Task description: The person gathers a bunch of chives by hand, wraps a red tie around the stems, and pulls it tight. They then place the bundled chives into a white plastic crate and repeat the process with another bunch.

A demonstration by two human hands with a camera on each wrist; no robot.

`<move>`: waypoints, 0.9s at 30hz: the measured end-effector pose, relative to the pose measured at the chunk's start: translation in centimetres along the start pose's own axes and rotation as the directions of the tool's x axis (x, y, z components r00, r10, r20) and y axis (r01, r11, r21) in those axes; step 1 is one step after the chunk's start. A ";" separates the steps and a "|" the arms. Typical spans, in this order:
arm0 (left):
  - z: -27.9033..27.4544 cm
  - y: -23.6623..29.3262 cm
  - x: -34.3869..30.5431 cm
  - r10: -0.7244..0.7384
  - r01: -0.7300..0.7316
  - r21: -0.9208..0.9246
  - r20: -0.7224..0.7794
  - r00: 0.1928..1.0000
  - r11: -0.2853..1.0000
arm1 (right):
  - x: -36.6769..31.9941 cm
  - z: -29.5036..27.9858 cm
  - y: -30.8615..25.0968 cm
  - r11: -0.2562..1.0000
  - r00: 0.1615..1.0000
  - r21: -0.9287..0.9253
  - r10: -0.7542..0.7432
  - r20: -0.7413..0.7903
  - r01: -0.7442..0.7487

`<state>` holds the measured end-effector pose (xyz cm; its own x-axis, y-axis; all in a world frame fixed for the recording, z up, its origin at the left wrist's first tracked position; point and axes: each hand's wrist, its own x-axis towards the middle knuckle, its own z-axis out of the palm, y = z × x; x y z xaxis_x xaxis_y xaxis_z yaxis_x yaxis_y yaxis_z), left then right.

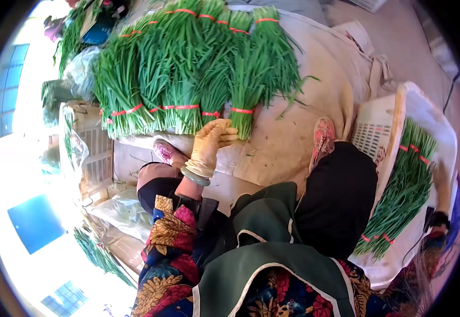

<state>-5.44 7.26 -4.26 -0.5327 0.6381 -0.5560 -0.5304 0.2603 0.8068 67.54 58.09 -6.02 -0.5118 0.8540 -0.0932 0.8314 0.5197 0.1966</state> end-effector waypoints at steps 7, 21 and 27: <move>-1.3 -0.1 -3.8 0.068 -0.066 -0.060 0.025 0.997 0.996 | 19.1 -21.6 -54.9 0.400 0.650 0.915 -0.711 0.271 0.056; -11.8 6.6 -10.1 0.193 -0.443 -0.408 -0.522 0.831 0.798 | 8.6 -22.9 -113.5 0.012 -0.233 -0.555 -0.900 -0.368 0.832; -13.2 7.2 -11.4 0.145 -0.399 -0.475 -0.484 0.863 0.784 | 9.0 -22.7 -117.6 0.005 -0.108 -0.593 -0.982 -0.154 0.805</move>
<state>-11.91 -7.66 5.28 -0.8560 0.2374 -0.4592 -0.5169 -0.3946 0.7596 -39.75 4.17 -7.81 -0.7946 -0.6063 -0.0324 -0.5365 0.6761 0.5050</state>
